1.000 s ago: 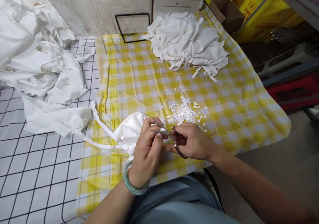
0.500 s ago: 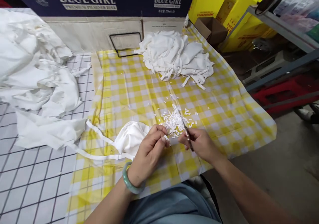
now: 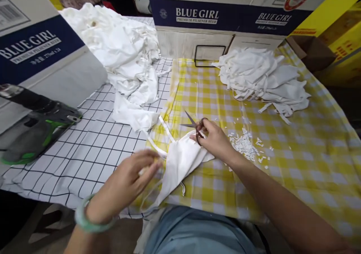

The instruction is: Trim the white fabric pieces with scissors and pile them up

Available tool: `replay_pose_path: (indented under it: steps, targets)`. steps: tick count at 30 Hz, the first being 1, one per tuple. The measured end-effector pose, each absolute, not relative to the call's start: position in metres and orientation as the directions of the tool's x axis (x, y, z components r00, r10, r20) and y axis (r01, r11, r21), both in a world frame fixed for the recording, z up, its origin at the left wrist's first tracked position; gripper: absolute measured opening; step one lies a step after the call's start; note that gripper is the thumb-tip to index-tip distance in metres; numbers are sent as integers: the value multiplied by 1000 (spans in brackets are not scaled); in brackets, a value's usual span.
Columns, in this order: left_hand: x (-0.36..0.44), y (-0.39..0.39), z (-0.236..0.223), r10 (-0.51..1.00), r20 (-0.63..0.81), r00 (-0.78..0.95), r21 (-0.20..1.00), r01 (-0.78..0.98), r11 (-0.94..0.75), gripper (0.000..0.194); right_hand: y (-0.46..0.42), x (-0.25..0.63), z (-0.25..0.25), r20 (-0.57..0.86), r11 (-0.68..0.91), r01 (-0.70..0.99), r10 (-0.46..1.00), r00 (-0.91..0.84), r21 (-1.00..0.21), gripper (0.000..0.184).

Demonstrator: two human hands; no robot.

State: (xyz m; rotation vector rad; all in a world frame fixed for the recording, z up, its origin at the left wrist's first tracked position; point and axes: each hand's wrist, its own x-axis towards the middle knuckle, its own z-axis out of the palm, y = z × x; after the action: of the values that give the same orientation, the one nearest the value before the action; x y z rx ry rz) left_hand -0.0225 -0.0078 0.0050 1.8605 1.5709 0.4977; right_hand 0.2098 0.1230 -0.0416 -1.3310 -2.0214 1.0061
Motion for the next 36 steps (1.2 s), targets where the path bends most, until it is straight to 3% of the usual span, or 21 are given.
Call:
replay_pose_path:
  steps: [2,5,7,11,15,18,21,22,24,26,28,32,36]
  targets:
    - [-16,14,-10,983,91,161,501,846,-185,22,125,197,-40,21,236,510,920,-392,-827,19]
    - [-10,48,-33,944,88,317,336,883,-327,25,116,198,-38,-37,217,507,895,-445,-834,18]
    - [-12,62,-44,931,48,362,339,871,-356,17,104,210,-40,-76,250,542,858,-509,-802,16]
    - [-23,60,-47,944,101,313,394,859,-327,13,84,238,-46,-74,346,564,803,-591,-750,13]
    - [-45,38,-48,930,62,362,455,819,-349,11,69,261,-48,-51,351,527,796,-604,-774,19]
    - [-72,27,-51,953,-8,302,339,898,-282,19,56,276,-46,-85,271,468,789,-609,-841,24]
    - [-82,25,-49,993,87,79,183,979,-94,19,40,286,-42,-154,195,439,750,-643,-877,26]
    - [-76,27,-47,989,139,57,178,981,-82,19,36,288,-41,-181,183,445,732,-657,-876,26]
    - [-52,33,-46,966,200,164,234,949,-210,28,28,290,-38,-229,177,468,691,-685,-866,27]
    - [-21,41,-48,906,170,387,335,842,-422,40,22,292,-35,-277,177,497,651,-706,-850,28]
    - [3,50,-51,855,107,507,419,757,-501,35,18,296,-31,-332,167,528,613,-717,-833,27]
    - [8,63,-56,877,45,478,474,763,-440,16,15,303,-29,-382,130,560,605,-698,-818,15]
    - [-7,58,-48,935,108,338,460,817,-349,18,26,286,-36,-241,51,510,838,-489,-858,19]
